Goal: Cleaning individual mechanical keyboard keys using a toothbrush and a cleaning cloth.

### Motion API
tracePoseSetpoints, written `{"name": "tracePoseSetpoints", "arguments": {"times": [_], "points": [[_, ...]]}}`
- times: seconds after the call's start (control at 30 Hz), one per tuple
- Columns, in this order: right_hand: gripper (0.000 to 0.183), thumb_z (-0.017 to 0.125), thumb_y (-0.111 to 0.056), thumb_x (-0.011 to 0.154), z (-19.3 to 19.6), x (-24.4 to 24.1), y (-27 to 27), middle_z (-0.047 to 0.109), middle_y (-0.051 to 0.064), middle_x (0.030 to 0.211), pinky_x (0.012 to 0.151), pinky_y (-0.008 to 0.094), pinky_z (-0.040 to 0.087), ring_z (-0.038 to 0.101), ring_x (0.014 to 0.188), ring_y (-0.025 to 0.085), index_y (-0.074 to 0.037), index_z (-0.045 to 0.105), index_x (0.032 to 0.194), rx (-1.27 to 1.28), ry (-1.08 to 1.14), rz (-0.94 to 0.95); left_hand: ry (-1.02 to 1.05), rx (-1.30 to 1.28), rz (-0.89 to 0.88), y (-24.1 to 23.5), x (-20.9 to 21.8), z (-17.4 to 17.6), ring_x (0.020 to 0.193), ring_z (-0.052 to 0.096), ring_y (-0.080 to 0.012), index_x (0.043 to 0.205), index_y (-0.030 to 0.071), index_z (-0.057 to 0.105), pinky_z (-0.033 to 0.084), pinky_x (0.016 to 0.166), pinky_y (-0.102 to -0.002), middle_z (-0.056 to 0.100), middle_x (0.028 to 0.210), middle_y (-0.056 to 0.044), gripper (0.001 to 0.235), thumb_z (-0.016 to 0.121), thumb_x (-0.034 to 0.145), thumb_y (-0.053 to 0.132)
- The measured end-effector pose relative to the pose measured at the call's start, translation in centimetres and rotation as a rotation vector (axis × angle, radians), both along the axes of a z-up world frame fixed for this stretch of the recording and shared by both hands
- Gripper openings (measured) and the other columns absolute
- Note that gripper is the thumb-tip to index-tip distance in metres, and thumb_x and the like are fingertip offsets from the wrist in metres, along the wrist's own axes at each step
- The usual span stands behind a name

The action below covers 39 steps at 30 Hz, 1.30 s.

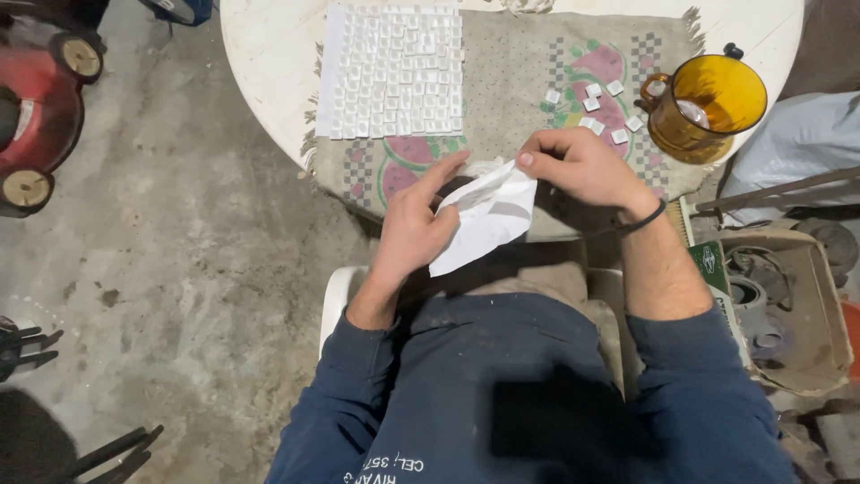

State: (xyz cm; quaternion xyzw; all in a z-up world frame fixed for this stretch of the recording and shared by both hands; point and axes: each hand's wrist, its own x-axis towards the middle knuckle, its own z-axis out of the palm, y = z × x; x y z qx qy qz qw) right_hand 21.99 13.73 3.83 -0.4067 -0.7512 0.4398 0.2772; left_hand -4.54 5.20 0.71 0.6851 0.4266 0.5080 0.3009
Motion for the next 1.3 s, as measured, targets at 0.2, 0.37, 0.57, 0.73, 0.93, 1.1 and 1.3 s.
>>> {"name": "tracePoseSetpoints", "arguments": {"times": [0.2,0.37,0.57,0.73,0.93,1.1,1.3], "points": [[0.028,0.065,-0.028,0.101,2.9,-0.2,0.2,0.07,0.0,0.083,0.067,0.028,0.049,0.06,0.076,0.009,-0.002,0.073,0.104,0.056,-0.141,0.099,-0.02,-0.174,0.121,1.0,-1.0,1.1,0.106,0.079,-0.0249,0.14,0.011,0.06,0.058,0.083,-0.035,0.072,0.13,-0.016,0.06,0.053,0.081,0.004],[0.052,0.077,-0.041,0.089,3.0,-3.2,-2.8,0.072,0.016,0.108,0.074,0.039,0.056,0.072,0.087,0.028,-0.003,0.067,0.125,0.459,-0.329,0.001,0.015,0.06,0.185,1.3,-0.6,0.2,0.114,0.075,-0.0281,0.137,0.008,0.064,0.059,0.094,-0.036,0.075,0.121,-0.018,0.049,0.062,0.088,0.008],[0.057,0.076,-0.035,0.088,2.2,-5.5,-4.8,0.072,0.013,0.094,0.074,0.047,0.053,0.069,0.088,0.038,-0.01,0.065,0.138,0.637,-0.58,-0.137,0.14,-0.262,0.334,1.0,-1.8,2.9,0.063,0.071,-0.0218,0.121,0.015,0.075,0.053,0.066,-0.034,0.071,0.076,-0.019,0.033,0.06,0.092,0.018],[0.047,0.073,-0.031,0.09,2.4,-4.4,-4.5,0.073,0.013,0.096,0.072,0.043,0.054,0.07,0.084,0.032,-0.012,0.067,0.132,0.556,-0.386,-0.128,0.028,-0.242,0.336,1.5,-3.6,0.7,0.059,0.061,-0.0178,0.124,0.012,0.074,0.048,0.061,-0.031,0.067,0.071,-0.017,0.035,0.057,0.094,0.016],[0.04,0.071,-0.039,0.089,2.3,-3.4,-5.9,0.074,0.01,0.082,0.064,0.042,0.051,0.071,0.075,0.03,-0.017,0.073,0.122,0.376,-0.508,-0.142,-0.018,-0.055,0.285,2.2,-4.7,-0.9,0.097,0.069,-0.0255,0.135,0.006,0.061,0.056,0.082,-0.034,0.074,0.116,-0.014,0.047,0.053,0.089,0.003],[0.038,0.071,-0.047,0.087,3.1,-4.5,-6.5,0.075,0.01,0.085,0.063,0.041,0.053,0.072,0.075,0.03,-0.017,0.077,0.11,0.389,-0.501,-0.125,0.138,0.05,0.173,1.0,-4.6,1.8,0.124,0.068,-0.0305,0.141,0.007,0.053,0.056,0.103,-0.04,0.052,0.155,-0.02,0.06,0.052,0.081,-0.002],[0.037,0.069,-0.047,0.094,1.1,-7.0,-5.3,0.075,0.011,0.089,0.061,0.045,0.052,0.071,0.078,0.033,-0.013,0.077,0.108,0.601,-0.562,-0.224,0.171,0.041,0.104,0.9,-3.6,3.4,0.116,0.07,-0.0297,0.145,0.013,0.052,0.059,0.097,-0.042,0.045,0.155,-0.018,0.061,0.077,0.089,0.02]]}}
